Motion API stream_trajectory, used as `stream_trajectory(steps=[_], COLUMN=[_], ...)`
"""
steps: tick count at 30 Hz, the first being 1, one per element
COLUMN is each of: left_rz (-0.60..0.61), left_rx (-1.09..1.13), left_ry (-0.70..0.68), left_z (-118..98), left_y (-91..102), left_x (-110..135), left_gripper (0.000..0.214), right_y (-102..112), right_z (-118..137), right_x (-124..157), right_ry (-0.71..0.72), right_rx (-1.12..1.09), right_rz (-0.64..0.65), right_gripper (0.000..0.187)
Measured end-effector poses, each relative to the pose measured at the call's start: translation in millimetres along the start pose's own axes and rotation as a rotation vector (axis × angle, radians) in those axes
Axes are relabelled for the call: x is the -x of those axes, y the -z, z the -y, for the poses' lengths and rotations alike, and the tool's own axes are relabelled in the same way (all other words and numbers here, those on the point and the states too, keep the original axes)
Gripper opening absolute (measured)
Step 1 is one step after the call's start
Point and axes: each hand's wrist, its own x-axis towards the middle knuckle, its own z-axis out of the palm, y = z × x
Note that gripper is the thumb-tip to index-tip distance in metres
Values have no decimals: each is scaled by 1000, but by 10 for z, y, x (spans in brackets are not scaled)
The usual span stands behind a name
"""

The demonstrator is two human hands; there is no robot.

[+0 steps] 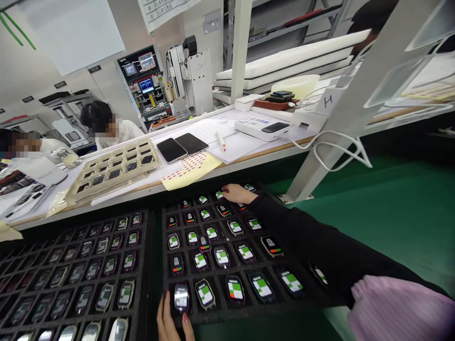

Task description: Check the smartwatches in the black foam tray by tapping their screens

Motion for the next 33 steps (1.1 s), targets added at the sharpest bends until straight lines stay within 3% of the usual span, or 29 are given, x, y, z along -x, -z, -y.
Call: stream_trajectory(steps=[7, 16, 25, 33], left_rz=[11, 25, 67, 140], left_rx=[22, 28, 29, 23], left_ry=[-40, 25, 26, 62], left_z=[-13, -53, -70, -154], left_y=[39, 53, 111, 214], left_x=[-8, 10, 11, 13], left_gripper=[42, 45, 43, 45], right_y=[46, 54, 49, 37], right_z=[94, 104, 306, 299], right_x=[56, -8, 28, -43], right_ry=[-46, -196, -210, -279], right_rx=[-84, -185, -209, -170], right_rz=[43, 164, 110, 205], right_gripper=[24, 30, 28, 27])
